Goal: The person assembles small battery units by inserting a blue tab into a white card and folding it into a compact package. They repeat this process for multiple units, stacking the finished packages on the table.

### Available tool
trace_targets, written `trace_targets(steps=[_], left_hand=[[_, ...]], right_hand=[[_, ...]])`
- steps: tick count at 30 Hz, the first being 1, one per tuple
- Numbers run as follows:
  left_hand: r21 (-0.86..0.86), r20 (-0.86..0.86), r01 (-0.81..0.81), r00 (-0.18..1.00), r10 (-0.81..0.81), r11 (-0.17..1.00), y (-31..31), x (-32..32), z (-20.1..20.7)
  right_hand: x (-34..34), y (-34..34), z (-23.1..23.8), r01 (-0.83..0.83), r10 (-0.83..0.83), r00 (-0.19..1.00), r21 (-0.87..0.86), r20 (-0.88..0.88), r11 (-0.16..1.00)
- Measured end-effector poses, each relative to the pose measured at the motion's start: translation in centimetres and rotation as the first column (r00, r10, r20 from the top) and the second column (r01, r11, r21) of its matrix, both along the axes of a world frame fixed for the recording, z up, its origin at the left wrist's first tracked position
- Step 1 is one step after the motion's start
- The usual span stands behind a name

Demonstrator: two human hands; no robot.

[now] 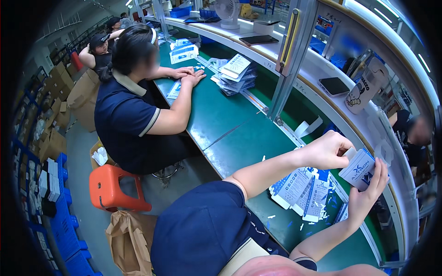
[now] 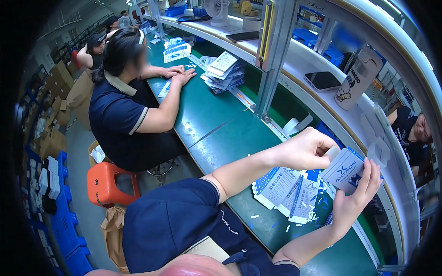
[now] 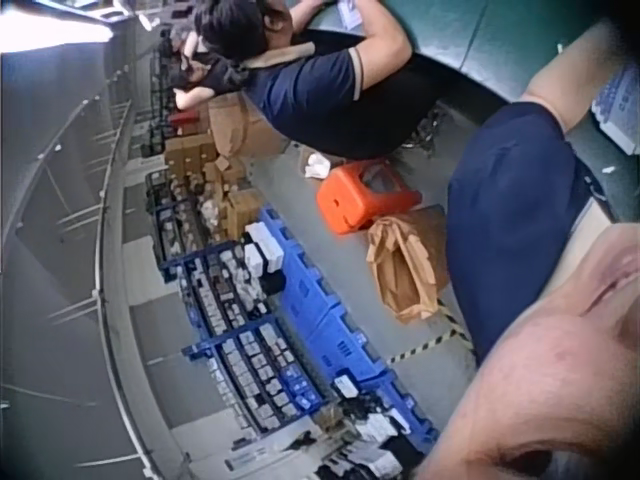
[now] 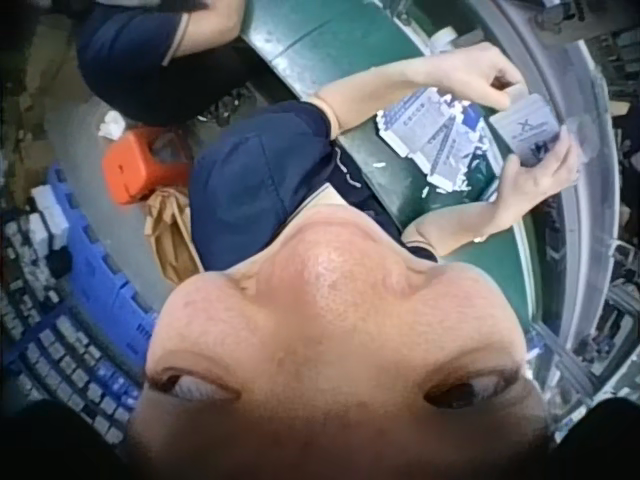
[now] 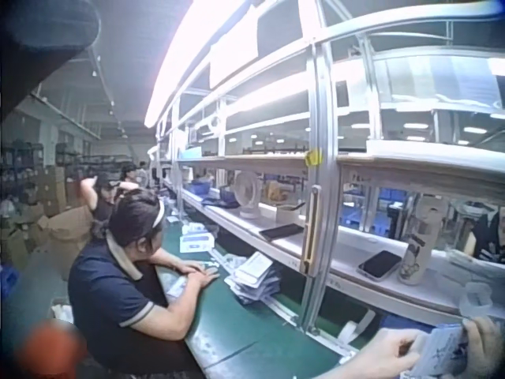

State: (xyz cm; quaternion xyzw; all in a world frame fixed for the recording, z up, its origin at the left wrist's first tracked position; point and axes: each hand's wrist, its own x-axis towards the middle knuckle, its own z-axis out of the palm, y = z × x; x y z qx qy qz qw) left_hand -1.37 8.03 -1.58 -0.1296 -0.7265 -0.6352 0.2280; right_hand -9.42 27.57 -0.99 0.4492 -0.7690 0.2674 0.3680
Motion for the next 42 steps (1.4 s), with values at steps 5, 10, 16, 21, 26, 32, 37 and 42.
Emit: trace_targets(steps=[5, 10, 16, 21, 26, 32, 37, 42], left_hand=[[0.032, 0.018, -0.008, 1.0, 0.007, 0.999, -0.1, -0.7, -0.4], [-0.069, 0.009, -0.084, 0.996, 0.085, 0.994, -0.5, -0.9, -0.5], [-0.089, -0.029, -0.072, 0.997, 0.07, 0.993, -0.9, -1.0, -0.5], [-0.08, 0.026, 0.019, 1.0, -0.017, 0.997, -0.3, -2.3, -1.0], [0.045, -0.032, 0.217, 0.976, -0.216, 0.975, -0.3, -3.5, -2.4], [-0.047, 0.096, 0.184, 0.979, -0.179, 0.982, -0.9, -3.3, -1.7], [0.009, 0.03, 0.224, 0.974, -0.224, 0.975, -1.4, -4.8, -3.2], [0.071, 0.023, 0.257, 0.965, -0.26, 0.964, -1.4, -5.1, -3.4]], right_hand=[[-0.1, 0.4, 0.0, 0.077, -0.074, 0.996, 0.068, -0.041, 0.995], [-0.2, 0.0, -0.1, 0.085, -0.082, 0.996, 0.069, -0.048, 0.994], [-0.9, 0.6, -0.4, 0.083, -0.082, 0.996, 0.032, -0.04, 0.996], [-1.3, 0.8, -0.7, 0.129, -0.13, 0.992, 0.094, -0.003, 0.987], [-1.2, 1.0, -0.8, 0.116, -0.123, 0.991, 0.124, 0.051, 0.986], [-1.1, 0.9, -0.9, 0.11, -0.125, 0.99, 0.197, 0.063, 0.974], [-0.6, 0.5, -0.8, 0.168, -0.174, 0.985, 0.215, 0.012, 0.962], [-0.5, 0.5, -0.4, 0.196, -0.198, 0.98, 0.22, -0.015, 0.956]])
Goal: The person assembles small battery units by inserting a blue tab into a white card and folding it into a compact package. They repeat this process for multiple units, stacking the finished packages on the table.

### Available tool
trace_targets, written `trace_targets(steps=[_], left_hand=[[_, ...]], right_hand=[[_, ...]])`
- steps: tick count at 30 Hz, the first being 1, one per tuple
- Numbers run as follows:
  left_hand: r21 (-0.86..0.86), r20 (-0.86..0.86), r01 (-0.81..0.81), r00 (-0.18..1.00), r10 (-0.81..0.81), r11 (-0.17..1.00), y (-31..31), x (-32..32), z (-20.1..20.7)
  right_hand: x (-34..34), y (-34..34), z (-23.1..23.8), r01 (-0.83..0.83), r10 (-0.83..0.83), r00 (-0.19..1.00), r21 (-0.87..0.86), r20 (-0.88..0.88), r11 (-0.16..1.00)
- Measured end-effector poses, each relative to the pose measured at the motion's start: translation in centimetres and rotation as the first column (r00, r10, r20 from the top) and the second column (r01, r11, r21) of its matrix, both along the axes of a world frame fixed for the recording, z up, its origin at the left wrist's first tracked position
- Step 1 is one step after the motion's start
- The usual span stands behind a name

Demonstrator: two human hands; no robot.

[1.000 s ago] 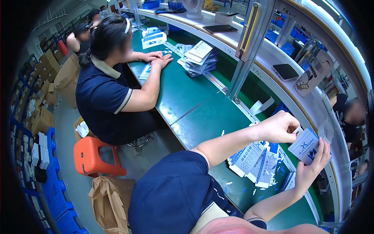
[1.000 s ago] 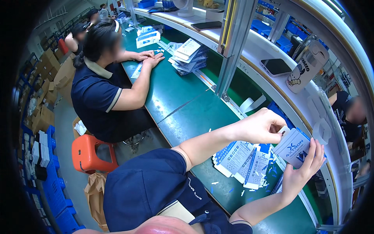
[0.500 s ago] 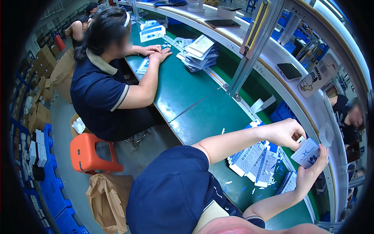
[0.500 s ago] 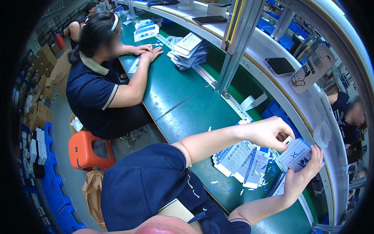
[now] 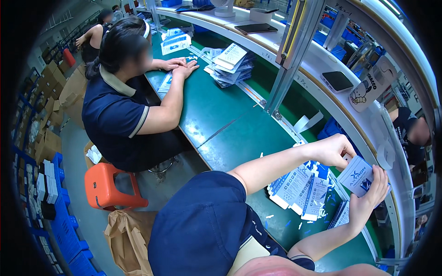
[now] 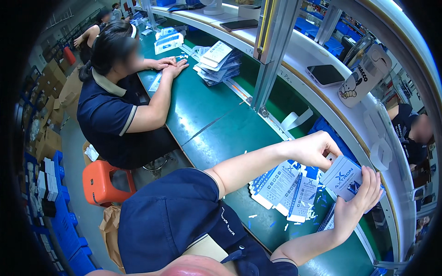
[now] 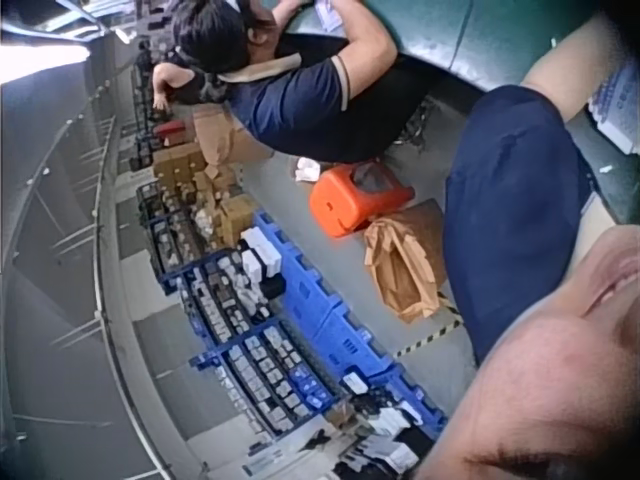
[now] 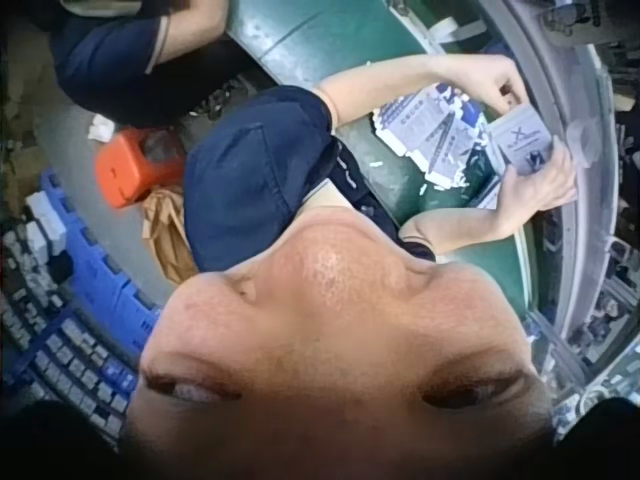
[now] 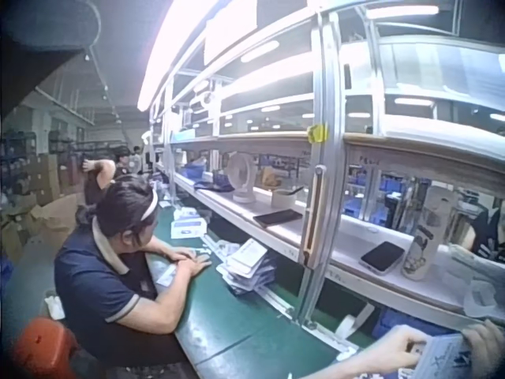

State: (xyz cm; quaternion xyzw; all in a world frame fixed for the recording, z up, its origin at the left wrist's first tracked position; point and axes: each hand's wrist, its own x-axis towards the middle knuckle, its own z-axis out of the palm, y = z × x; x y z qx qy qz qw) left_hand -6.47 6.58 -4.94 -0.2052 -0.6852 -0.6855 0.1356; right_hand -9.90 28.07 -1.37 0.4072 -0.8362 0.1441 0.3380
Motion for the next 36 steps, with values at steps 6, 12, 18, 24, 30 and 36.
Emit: trace_targets(steps=[6, 12, 18, 24, 30, 36], left_hand=[[0.02, -0.005, 0.01, 1.0, -0.009, 1.0, 0.1, -0.5, -0.5], [0.056, 0.032, -0.035, 0.999, 0.033, 0.998, 0.3, -0.3, -0.2], [0.034, 0.001, -0.014, 1.0, 0.014, 0.999, 0.4, -0.9, -0.2], [-0.012, 0.005, -0.08, 0.997, 0.08, 0.997, 1.0, -1.2, 0.3], [0.105, 0.008, -0.019, 1.0, 0.018, 0.994, 1.0, -1.5, 0.0], [0.011, 0.051, 0.001, 0.999, -0.001, 1.0, 1.5, -1.6, -0.2]], right_hand=[[-0.1, 0.1, -0.1, 0.038, -0.038, 0.999, 0.012, -0.011, 0.999], [-0.5, -0.3, -0.5, 0.018, -0.02, 0.999, -0.063, -0.035, 0.998], [-0.4, -0.1, -0.1, 0.04, -0.042, 0.999, -0.08, -0.029, 0.996], [0.0, 0.6, 0.1, 0.074, -0.08, 0.994, -0.073, -0.08, 0.995], [0.7, 0.3, 0.3, 0.085, -0.09, 0.991, -0.062, -0.097, 0.994], [0.7, 1.5, 0.9, 0.085, -0.088, 0.995, -0.062, -0.043, 0.994]])
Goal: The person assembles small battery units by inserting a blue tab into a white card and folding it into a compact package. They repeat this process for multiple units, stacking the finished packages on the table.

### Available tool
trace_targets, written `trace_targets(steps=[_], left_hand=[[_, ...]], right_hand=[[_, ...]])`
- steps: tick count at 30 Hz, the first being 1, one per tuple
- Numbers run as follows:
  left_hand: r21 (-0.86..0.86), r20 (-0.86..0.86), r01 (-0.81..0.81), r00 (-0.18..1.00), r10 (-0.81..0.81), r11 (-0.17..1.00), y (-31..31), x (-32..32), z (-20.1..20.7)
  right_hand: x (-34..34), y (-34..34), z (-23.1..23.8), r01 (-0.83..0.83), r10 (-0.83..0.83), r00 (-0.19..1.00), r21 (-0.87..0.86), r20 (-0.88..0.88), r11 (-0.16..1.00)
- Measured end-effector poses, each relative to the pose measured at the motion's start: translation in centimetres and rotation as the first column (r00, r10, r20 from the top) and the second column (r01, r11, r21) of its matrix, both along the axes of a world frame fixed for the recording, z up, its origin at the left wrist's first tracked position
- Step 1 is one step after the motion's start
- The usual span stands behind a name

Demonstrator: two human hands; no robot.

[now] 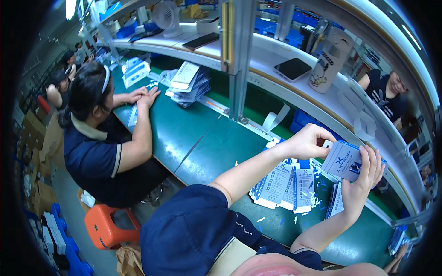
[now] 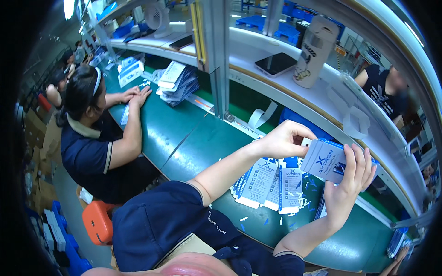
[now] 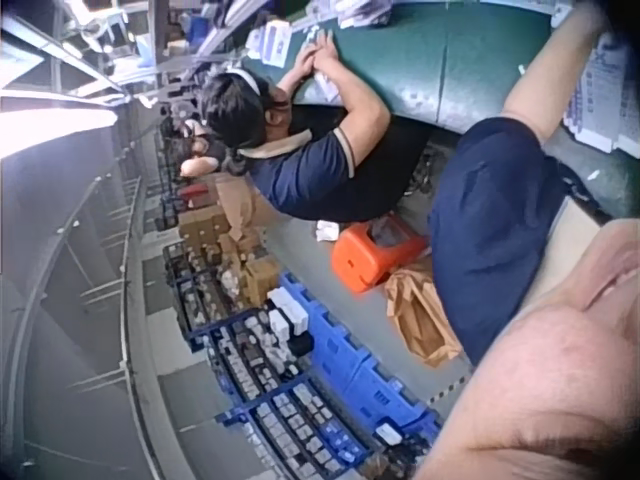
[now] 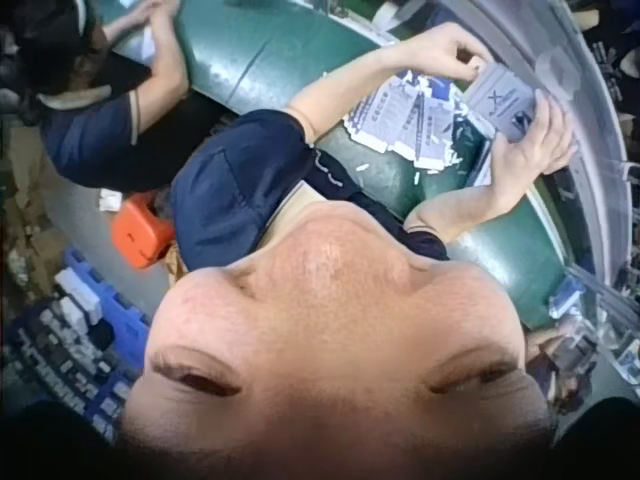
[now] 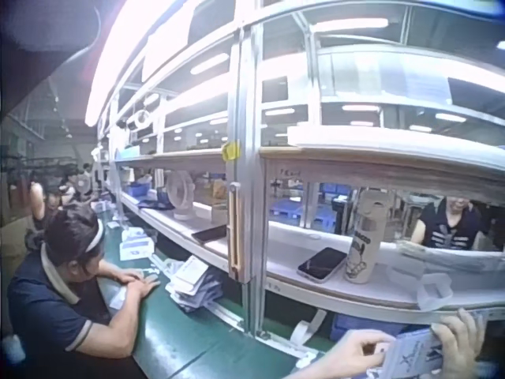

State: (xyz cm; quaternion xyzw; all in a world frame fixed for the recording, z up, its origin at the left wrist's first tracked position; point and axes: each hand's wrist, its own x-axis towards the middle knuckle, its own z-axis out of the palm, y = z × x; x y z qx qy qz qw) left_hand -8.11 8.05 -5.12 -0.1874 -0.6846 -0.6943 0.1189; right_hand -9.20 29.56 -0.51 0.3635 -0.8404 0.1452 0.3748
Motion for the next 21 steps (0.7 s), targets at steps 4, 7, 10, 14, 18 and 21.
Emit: trace_targets(steps=[4, 7, 10, 14, 18, 21], left_hand=[[-0.032, -0.009, 0.003, 1.0, -0.004, 0.999, 0.3, -0.2, -0.1], [-0.045, 0.046, 0.026, 0.999, -0.024, 0.999, -0.1, 0.1, 0.0], [-0.029, 0.027, 0.097, 0.995, -0.096, 0.995, -0.3, -0.4, -0.4], [-0.071, -0.006, 0.096, 0.995, -0.096, 0.993, -0.5, 0.0, -0.6], [-0.168, 0.025, -0.005, 1.0, 0.01, 0.986, 0.3, -0.2, -0.4], [-0.309, 0.095, -0.006, 0.995, 0.037, 0.951, 0.9, -0.7, -0.7]], right_hand=[[0.1, 0.1, 0.5, -0.003, 0.003, 0.999, 0.01, 0.053, 1.0], [0.0, -0.1, 0.3, -0.013, 0.012, 0.997, 0.01, 0.076, 1.0], [0.0, -0.2, 0.3, -0.027, 0.029, 0.997, -0.019, 0.077, 0.999], [0.1, 0.0, 0.5, -0.066, 0.068, 0.993, -0.024, 0.101, 0.998], [-0.2, 0.9, 0.1, 0.009, -0.016, 0.983, 0.038, 0.182, 0.999], [-0.4, 2.3, -0.1, -0.003, -0.026, 0.945, 0.089, 0.325, 0.996]])
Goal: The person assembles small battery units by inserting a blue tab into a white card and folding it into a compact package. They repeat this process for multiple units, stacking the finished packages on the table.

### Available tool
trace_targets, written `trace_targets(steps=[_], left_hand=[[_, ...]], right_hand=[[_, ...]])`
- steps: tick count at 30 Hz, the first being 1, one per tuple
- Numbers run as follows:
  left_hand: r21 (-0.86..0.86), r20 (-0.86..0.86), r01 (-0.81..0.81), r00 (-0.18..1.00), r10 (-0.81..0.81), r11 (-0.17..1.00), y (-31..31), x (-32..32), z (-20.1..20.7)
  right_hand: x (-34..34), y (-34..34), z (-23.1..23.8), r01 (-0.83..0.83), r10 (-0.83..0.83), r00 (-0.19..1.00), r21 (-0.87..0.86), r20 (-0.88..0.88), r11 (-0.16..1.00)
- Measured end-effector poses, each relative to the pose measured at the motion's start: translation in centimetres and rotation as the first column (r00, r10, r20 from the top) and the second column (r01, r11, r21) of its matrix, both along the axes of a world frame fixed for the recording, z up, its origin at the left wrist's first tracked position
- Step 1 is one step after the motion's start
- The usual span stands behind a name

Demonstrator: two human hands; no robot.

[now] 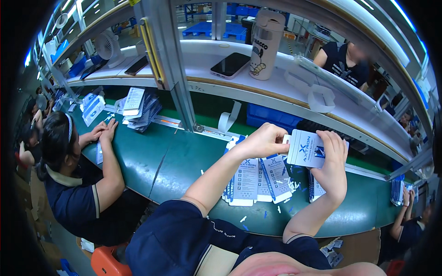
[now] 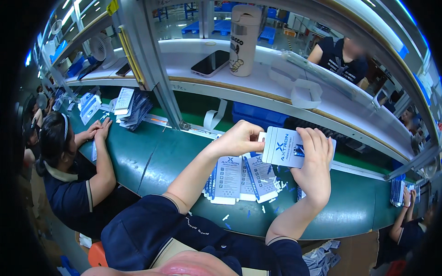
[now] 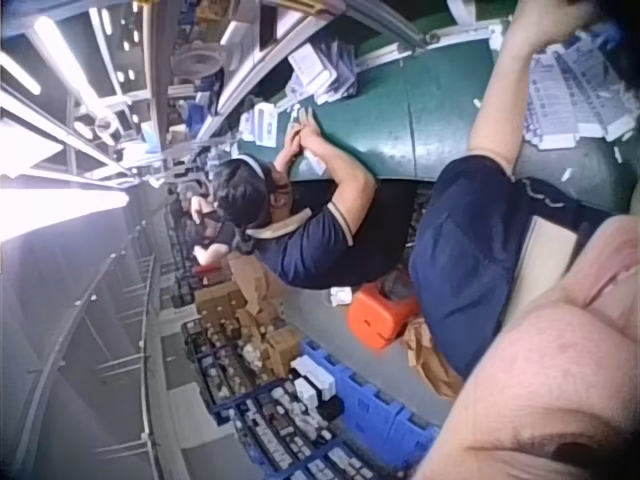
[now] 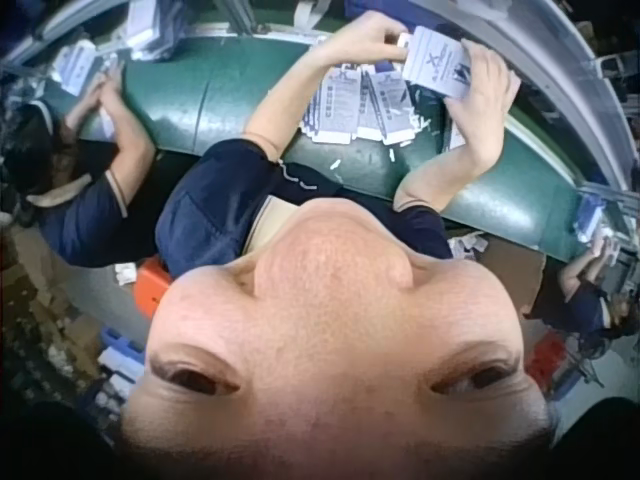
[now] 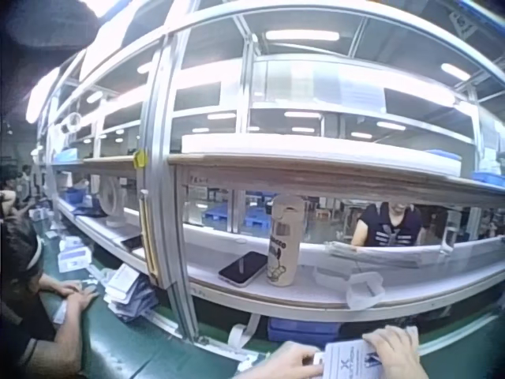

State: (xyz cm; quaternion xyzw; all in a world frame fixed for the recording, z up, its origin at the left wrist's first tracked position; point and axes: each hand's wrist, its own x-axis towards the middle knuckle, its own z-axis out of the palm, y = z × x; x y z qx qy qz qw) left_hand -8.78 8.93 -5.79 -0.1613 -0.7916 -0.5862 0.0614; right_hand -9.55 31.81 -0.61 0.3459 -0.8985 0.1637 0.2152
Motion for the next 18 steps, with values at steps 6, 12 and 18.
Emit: trace_targets(steps=[6, 12, 18], left_hand=[[0.003, -0.009, -0.002, 1.0, 0.002, 1.0, 1.5, -0.2, -0.3], [0.25, 0.138, 0.037, 0.988, -0.074, 0.967, 1.4, -0.3, -0.5], [0.493, -0.2, 0.027, 0.976, 0.083, 0.87, 1.6, 0.5, 0.0]], right_hand=[[-0.2, 1.4, 0.0, -0.008, 0.009, 0.999, -0.015, 0.043, 1.0], [-0.5, 0.0, 0.2, -0.007, -0.006, 0.991, -0.097, -0.134, 0.995], [-2.3, -0.7, -0.3, -0.116, 0.053, 0.98, -0.331, -0.192, 0.937]])
